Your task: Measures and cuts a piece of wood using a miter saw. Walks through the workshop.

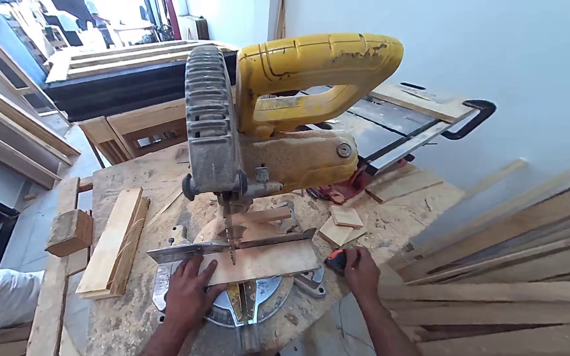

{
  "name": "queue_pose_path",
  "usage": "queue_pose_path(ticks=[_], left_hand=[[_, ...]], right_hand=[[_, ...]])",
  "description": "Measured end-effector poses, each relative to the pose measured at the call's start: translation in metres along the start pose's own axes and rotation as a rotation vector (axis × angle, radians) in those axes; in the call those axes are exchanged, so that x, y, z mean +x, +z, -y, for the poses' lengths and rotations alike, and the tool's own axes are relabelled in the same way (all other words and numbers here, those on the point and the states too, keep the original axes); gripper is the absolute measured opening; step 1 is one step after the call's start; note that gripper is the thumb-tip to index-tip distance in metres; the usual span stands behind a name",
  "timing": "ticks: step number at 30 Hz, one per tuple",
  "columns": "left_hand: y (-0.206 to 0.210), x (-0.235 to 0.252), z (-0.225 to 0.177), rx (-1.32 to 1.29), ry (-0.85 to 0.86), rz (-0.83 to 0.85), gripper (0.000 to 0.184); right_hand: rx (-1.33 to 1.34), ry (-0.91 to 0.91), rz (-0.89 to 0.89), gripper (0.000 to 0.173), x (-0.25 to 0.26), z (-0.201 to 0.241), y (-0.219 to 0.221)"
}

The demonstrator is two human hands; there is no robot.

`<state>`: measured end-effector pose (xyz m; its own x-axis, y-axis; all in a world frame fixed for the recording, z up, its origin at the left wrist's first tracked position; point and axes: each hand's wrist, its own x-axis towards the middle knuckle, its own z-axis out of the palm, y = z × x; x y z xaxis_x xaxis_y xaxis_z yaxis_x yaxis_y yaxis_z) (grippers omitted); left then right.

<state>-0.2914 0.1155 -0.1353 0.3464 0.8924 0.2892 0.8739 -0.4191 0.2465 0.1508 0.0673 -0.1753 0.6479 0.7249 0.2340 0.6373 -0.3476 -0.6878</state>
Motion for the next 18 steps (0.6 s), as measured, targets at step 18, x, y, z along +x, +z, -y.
queue_pose_path(ticks=[18], left_hand=[[0.016, -0.030, 0.038, -0.130, -0.066, -0.102, 0.067]], right_hand=[[-0.519, -1.048, 0.310, 0.066, 0.039, 0.411, -0.226]])
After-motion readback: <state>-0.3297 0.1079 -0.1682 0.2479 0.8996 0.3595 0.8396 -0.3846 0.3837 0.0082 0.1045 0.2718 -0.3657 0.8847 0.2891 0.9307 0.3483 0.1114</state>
